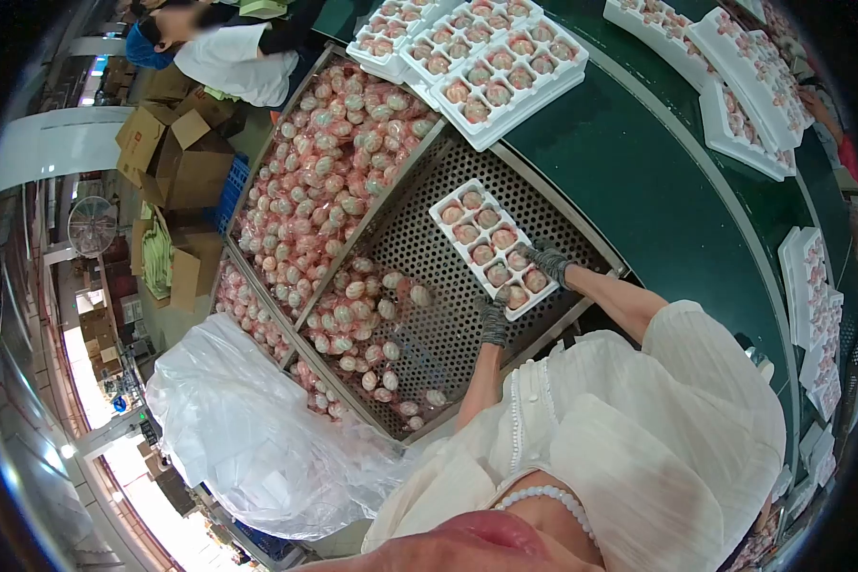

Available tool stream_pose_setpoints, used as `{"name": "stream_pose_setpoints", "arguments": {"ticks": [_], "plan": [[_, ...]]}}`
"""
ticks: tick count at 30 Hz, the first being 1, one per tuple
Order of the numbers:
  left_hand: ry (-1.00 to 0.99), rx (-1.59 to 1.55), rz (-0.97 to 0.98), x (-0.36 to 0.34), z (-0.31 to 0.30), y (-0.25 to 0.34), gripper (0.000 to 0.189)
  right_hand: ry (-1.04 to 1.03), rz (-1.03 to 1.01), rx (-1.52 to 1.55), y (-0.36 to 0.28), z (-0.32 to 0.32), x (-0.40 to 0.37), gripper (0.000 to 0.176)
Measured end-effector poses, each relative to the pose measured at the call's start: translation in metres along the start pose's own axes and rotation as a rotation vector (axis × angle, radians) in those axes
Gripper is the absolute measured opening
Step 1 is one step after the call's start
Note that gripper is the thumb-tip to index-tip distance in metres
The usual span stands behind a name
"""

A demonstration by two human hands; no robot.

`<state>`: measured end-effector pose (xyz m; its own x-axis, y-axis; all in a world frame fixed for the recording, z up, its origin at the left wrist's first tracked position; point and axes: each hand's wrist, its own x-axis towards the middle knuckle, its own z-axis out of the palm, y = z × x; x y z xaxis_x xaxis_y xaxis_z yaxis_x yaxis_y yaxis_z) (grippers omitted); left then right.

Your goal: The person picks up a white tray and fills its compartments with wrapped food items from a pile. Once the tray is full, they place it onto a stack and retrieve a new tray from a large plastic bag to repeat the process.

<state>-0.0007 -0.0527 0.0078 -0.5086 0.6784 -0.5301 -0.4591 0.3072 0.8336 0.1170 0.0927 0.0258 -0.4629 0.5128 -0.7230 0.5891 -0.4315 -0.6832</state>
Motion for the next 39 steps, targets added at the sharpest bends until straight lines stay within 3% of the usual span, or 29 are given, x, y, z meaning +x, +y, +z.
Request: {"name": "stream_pose_setpoints", "arguments": {"ticks": [2,3,8,10,12,14,16,17,18,19,20,21,22,23,24,25,26,28,30,32,33,34,35,36,37,38,39], "plan": [[0.207,0.096,0.121,-0.005,0.006,0.011,0.035,0.021,-0.024,0.209,0.014,0.009,0.014,0.062],[0.165,0.075,0.129,-0.009,0.003,0.019,0.032,-0.072,-0.006,0.3,0.01,0.011,0.009,0.063],[0.032,-0.105,0.058,-0.03,-0.016,0.031,0.034,-0.135,-0.141,0.187,0.0,0.018,-0.014,0.067],[-0.016,-0.19,0.146,-0.048,-0.016,0.041,0.05,0.019,-0.301,0.127,-0.038,0.018,-0.056,0.064],[-0.039,-0.188,0.205,-0.055,-0.013,0.059,0.056,-0.023,-0.301,0.19,-0.06,0.012,-0.073,0.062],[-0.102,-0.035,0.365,-0.07,0.019,0.127,0.058,0.081,-0.586,0.275,-0.06,0.001,-0.053,0.058],[-0.141,-0.151,0.377,-0.032,0.038,0.145,0.057,0.291,-0.698,0.0,-0.118,-0.031,-0.058,0.051],[-0.171,-0.113,0.376,-0.026,0.056,0.186,0.055,0.274,-0.727,0.008,-0.132,-0.053,-0.044,0.037],[-0.337,-0.155,0.388,-0.002,0.068,0.208,0.047,0.396,-0.741,-0.084,-0.149,-0.079,-0.026,0.033],[-0.196,-0.197,0.449,0.02,0.087,0.215,0.037,0.293,-0.635,0.11,-0.158,-0.113,0.012,0.032],[-0.294,-0.163,0.437,0.046,0.1,0.231,0.042,0.374,-0.618,0.0,-0.177,-0.143,0.036,0.032],[-0.302,0.048,0.505,0.08,0.116,0.249,0.045,0.312,-0.699,0.292,-0.176,-0.192,0.108,0.028],[-0.143,-0.065,0.648,0.117,0.139,0.24,0.041,0.236,-0.781,0.579,-0.175,-0.239,0.177,0.023],[-0.042,-0.178,0.73,0.16,0.163,0.229,0.039,0.415,-1.096,0.104,-0.199,-0.267,0.209,0.029],[-0.075,0.313,0.725,0.183,0.167,0.246,0.037,0.599,-1.393,-0.388,-0.235,-0.297,0.211,0.035],[-0.045,0.649,0.651,0.173,0.169,0.263,0.038,0.084,-0.928,0.347,-0.276,-0.253,0.142,0.046],[-0.014,0.638,0.646,0.173,0.168,0.253,0.038,0.135,-0.824,0.348,-0.277,-0.257,0.151,0.046],[0.079,0.401,0.672,0.177,0.171,0.224,0.038,-0.214,-0.329,0.556,-0.269,-0.322,0.215,0.053],[-0.098,0.093,0.643,0.133,0.141,0.218,0.041,-0.07,-0.43,0.472,-0.284,-0.297,0.189,0.053],[0.154,0.295,0.474,0.078,0.098,0.204,0.038,0.041,-0.504,0.425,-0.29,-0.271,0.169,0.053],[0.207,0.441,0.422,0.079,0.072,0.169,0.034,0.074,-0.525,0.407,-0.293,-0.264,0.162,0.053],[0.025,0.472,0.104,0.06,0.035,0.172,0.029,0.102,-0.542,0.392,-0.295,-0.257,0.154,0.053],[0.226,0.384,0.342,0.047,0.006,0.127,0.026,0.129,-0.557,0.379,-0.3,-0.248,0.146,0.053],[0.464,0.406,0.134,0.044,-0.021,0.082,0.03,0.15,-0.567,0.37,-0.303,-0.242,0.142,0.053],[0.64,0.401,0.099,0.014,-0.056,0.071,0.028,0.172,-0.571,0.356,-0.303,-0.238,0.137,0.052],[0.663,0.731,0.123,-0.015,-0.096,0.055,0.029,0.199,-0.569,0.352,-0.305,-0.231,0.129,0.052],[0.66,0.827,-0.1,-0.072,-0.117,0.099,0.03,0.222,-0.568,0.344,-0.307,-0.224,0.119,0.052]]}}
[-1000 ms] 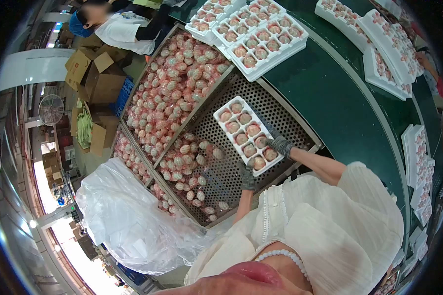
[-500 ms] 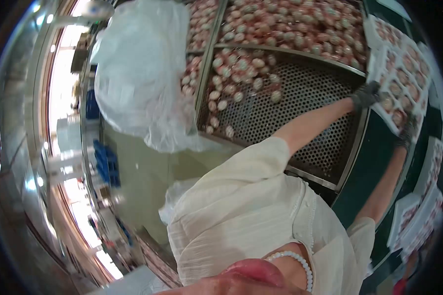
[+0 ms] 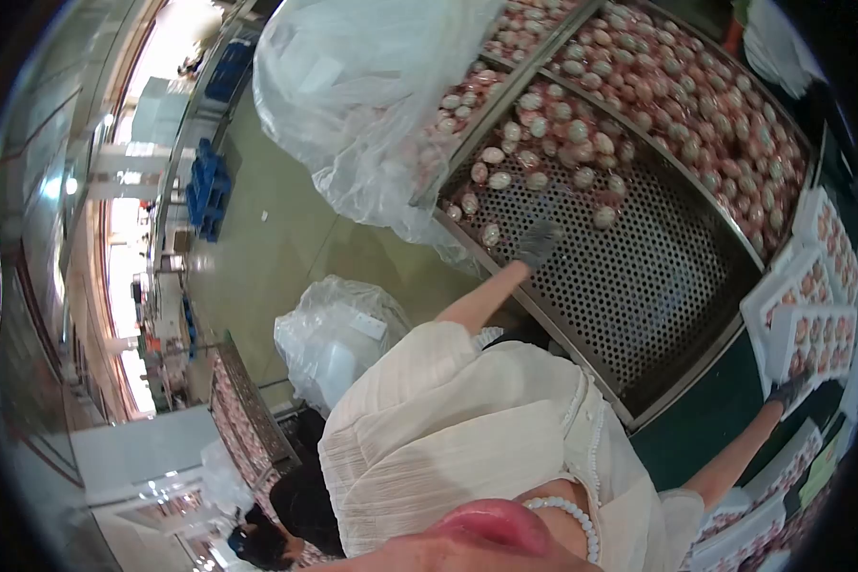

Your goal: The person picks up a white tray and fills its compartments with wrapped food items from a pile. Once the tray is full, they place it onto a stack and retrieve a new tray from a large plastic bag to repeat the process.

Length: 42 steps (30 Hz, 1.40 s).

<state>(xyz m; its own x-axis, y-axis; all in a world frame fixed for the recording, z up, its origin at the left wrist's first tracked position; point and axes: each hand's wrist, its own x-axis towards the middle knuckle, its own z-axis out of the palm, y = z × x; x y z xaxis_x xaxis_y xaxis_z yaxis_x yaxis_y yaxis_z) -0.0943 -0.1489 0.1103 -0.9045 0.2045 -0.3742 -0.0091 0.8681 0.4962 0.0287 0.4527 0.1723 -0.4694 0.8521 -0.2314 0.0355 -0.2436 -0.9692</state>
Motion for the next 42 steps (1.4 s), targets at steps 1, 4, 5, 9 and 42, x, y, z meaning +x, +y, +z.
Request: {"name": "stream_pose_setpoints", "arguments": {"ticks": [1,4,5,9,42], "plan": [[0.391,-0.19,0.114,0.0,0.004,-0.053,0.025,0.026,0.006,-0.017,-0.007,0.006,-0.011,0.052],[0.684,0.178,-0.067,0.001,-0.033,-0.165,0.023,0.057,-0.27,-0.318,0.041,-0.038,0.039,0.043],[0.702,0.182,-0.079,-0.01,-0.061,-0.17,0.023,0.38,-0.377,-0.752,0.029,-0.026,0.026,0.045],[0.91,-0.636,-0.1,0.007,-0.158,-0.209,0.019,0.382,-1.016,-0.915,-0.018,0.104,-0.097,0.045],[0.697,-2.227,0.051,0.179,-0.455,-0.386,0.066,-0.356,-0.623,-0.879,0.094,0.359,-0.266,0.031]]}}
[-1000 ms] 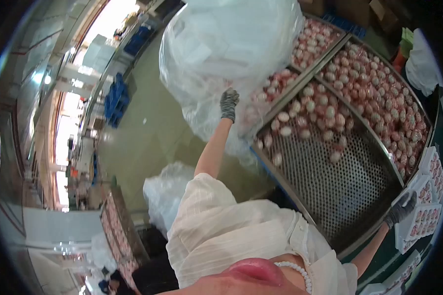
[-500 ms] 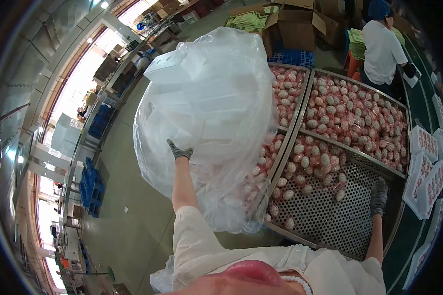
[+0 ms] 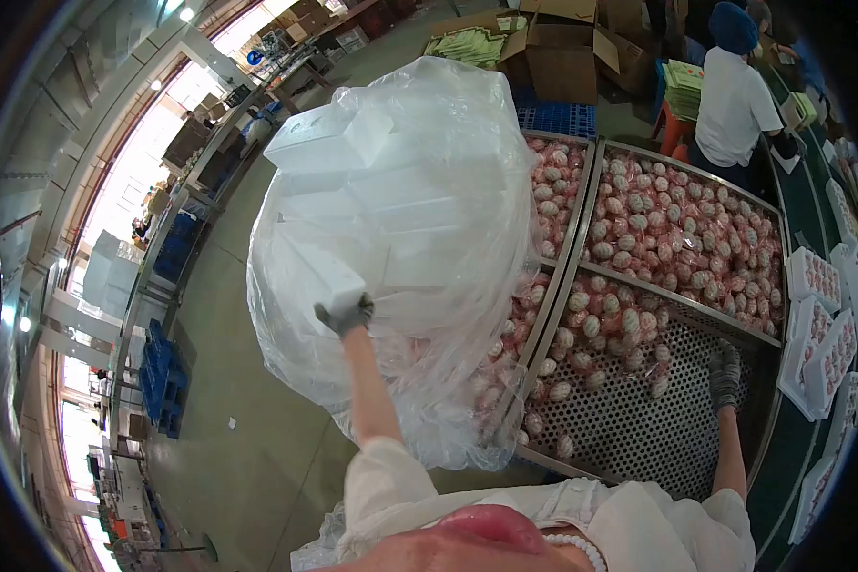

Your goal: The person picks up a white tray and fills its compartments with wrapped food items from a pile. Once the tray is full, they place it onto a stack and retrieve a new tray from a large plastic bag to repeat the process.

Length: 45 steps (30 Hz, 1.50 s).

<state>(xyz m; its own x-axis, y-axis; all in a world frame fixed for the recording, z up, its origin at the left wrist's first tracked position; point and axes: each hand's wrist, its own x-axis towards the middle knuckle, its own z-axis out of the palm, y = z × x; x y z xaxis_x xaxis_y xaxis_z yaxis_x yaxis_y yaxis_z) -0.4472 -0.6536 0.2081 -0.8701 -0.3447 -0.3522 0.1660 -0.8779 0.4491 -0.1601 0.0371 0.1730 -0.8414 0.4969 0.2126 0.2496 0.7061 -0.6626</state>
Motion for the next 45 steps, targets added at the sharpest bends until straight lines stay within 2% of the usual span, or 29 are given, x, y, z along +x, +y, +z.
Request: {"name": "stream_pose_setpoints", "arguments": {"ticks": [1,3,4,5,7,9,10,12,13,14,15,16,17,19,20,22,23,24,25,27,29,34,37,38,39,41,42,43,45], "plan": [[-0.011,-0.116,0.03,-0.035,0.01,-0.019,0.067,0.001,0.004,0.005,-0.001,0.007,0.0,0.031],[-0.241,-0.193,-0.046,-0.119,0.019,-0.063,0.063,-0.072,0.124,0.152,-0.007,0.025,-0.001,0.031],[-0.205,-0.068,0.108,-0.157,0.019,-0.092,0.058,-0.153,0.068,0.233,-0.02,0.033,-0.001,0.033],[-0.152,0.119,0.247,-0.196,0.02,-0.124,0.057,-0.216,0.058,0.319,-0.032,0.037,-0.003,0.035],[-0.108,0.51,0.333,-0.257,0.001,-0.178,0.062,-0.328,0.004,0.535,-0.105,0.041,-0.008,0.038],[-0.167,1.327,0.443,-0.31,-0.028,-0.219,0.065,-0.383,-0.055,0.682,-0.131,0.05,-0.014,0.041],[-0.281,1.404,0.569,-0.33,-0.027,-0.233,0.066,-0.389,-0.063,0.698,-0.128,0.06,-0.023,0.042],[-0.495,1.625,0.717,-0.352,-0.049,-0.279,0.065,-0.529,0.238,1.186,-0.121,0.073,-0.04,0.044],[-0.598,1.766,0.742,-0.359,-0.08,-0.3,0.063,-0.456,0.107,0.995,-0.117,0.078,-0.048,0.045],[-0.698,1.459,0.332,-0.369,-0.081,-0.313,0.059,-0.397,-0.014,0.79,-0.105,0.08,-0.054,0.045],[-0.722,1.12,-0.056,-0.378,-0.081,-0.327,0.054,-0.525,0.232,0.829,-0.088,0.085,-0.063,0.05],[-0.817,1.216,0.015,-0.388,-0.088,-0.335,0.058,-0.346,0.156,0.437,-0.074,0.085,-0.079,0.055],[-0.915,1.306,0.092,-0.397,-0.103,-0.345,0.061,-0.338,0.192,0.291,-0.039,0.102,-0.095,0.057],[-0.564,1.04,-0.537,-0.384,-0.169,-0.374,0.055,-0.407,0.284,0.339,-0.035,0.086,-0.119,0.051],[-0.471,1.172,-0.634,-0.39,-0.157,-0.371,0.053,-0.417,0.305,0.344,-0.026,0.083,-0.129,0.051],[-0.352,1.326,-0.748,-0.403,-0.149,-0.367,0.051,-0.347,0.068,0.04,-0.018,0.08,-0.156,0.047],[-0.402,1.408,-0.614,-0.407,-0.152,-0.374,0.055,-0.359,0.088,0.045,-0.015,0.077,-0.163,0.047],[-0.456,1.482,-0.477,-0.416,-0.155,-0.389,0.06,-0.38,0.224,0.13,0.0,0.074,-0.167,0.046],[-0.448,1.494,-0.49,-0.42,-0.161,-0.396,0.06,-0.399,0.359,0.213,0.018,0.082,-0.176,0.046],[-0.559,1.69,-0.365,-0.427,-0.168,-0.405,0.067,-0.423,0.437,0.177,0.04,0.081,-0.18,0.046],[-0.568,1.639,-0.471,-0.433,-0.148,-0.407,0.069,-0.436,0.59,0.3,0.054,0.072,-0.183,0.044],[-0.562,1.767,-0.335,-0.432,-0.181,-0.413,0.064,-0.498,0.473,0.268,0.07,0.083,-0.174,0.046],[-0.511,1.923,-0.227,-0.44,-0.175,-0.41,0.062,-0.216,0.406,0.026,0.071,0.082,-0.175,0.04],[-0.441,2.037,-0.149,-0.442,-0.174,-0.409,0.06,-0.386,0.49,0.01,0.077,0.07,-0.161,0.043],[-0.44,2.037,-0.139,-0.438,-0.179,-0.41,0.06,-0.384,0.484,0.015,0.093,0.074,-0.158,0.043],[-0.515,1.945,-0.127,-0.427,-0.192,-0.411,0.058,-0.3,0.461,0.287,0.134,0.086,-0.148,0.044],[-0.539,1.951,-0.039,-0.431,-0.185,-0.409,0.057,-0.492,0.759,0.644,0.14,0.082,-0.131,0.053],[-0.564,1.952,0.048,-0.437,-0.176,-0.405,0.056,-0.479,0.755,0.637,0.125,0.064,-0.124,0.053],[-0.526,1.906,0.042,-0.441,-0.163,-0.403,0.057,-0.535,0.176,-0.076,0.073,0.03,-0.128,0.064]]}}
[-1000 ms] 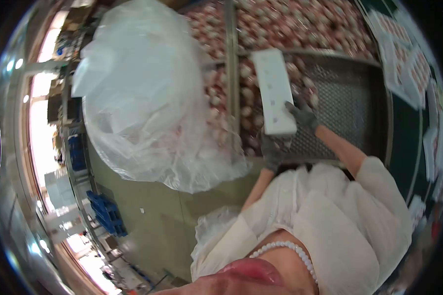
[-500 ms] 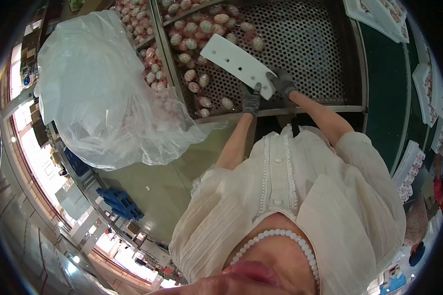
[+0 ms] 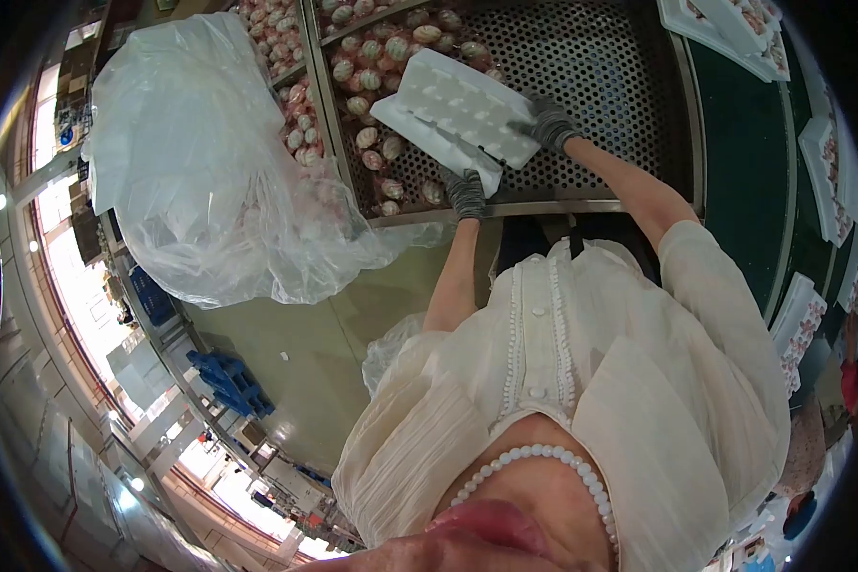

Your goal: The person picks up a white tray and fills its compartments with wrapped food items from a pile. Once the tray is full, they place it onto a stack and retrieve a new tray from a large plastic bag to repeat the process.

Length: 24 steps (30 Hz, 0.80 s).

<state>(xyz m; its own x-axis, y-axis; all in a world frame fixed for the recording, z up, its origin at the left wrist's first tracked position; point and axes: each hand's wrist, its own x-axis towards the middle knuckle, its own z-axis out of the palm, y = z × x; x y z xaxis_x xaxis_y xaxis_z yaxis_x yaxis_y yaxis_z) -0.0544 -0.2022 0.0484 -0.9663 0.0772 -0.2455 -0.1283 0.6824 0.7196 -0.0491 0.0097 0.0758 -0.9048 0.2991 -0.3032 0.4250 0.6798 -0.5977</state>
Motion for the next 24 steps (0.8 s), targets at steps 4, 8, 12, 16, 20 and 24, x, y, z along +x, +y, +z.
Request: {"name": "stream_pose_setpoints", "arguments": {"ticks": [4,8,12,16,20,24], "plan": [[0.104,0.219,-0.043,0.01,-0.003,-0.02,0.063,-0.06,0.022,-0.13,-0.004,0.04,-0.006,0.072],[0.079,0.326,0.071,0.0,-0.032,-0.01,0.063,0.161,0.017,-0.058,0.033,0.069,-0.009,0.044],[-0.027,0.118,0.235,-0.015,-0.04,0.016,0.063,0.2,0.027,0.092,0.018,-0.002,-0.05,0.034],[-0.167,0.092,0.281,-0.008,0.017,0.013,0.061,0.497,0.186,-0.09,0.088,-0.003,-0.086,0.036],[-0.494,-0.213,-0.046,0.019,0.074,0.028,0.058,0.489,0.393,-0.104,0.105,-0.025,-0.116,0.036],[-0.682,0.102,0.036,0.041,0.138,-0.024,0.055,0.5,0.449,-0.149,0.089,-0.026,-0.118,0.037]]}}
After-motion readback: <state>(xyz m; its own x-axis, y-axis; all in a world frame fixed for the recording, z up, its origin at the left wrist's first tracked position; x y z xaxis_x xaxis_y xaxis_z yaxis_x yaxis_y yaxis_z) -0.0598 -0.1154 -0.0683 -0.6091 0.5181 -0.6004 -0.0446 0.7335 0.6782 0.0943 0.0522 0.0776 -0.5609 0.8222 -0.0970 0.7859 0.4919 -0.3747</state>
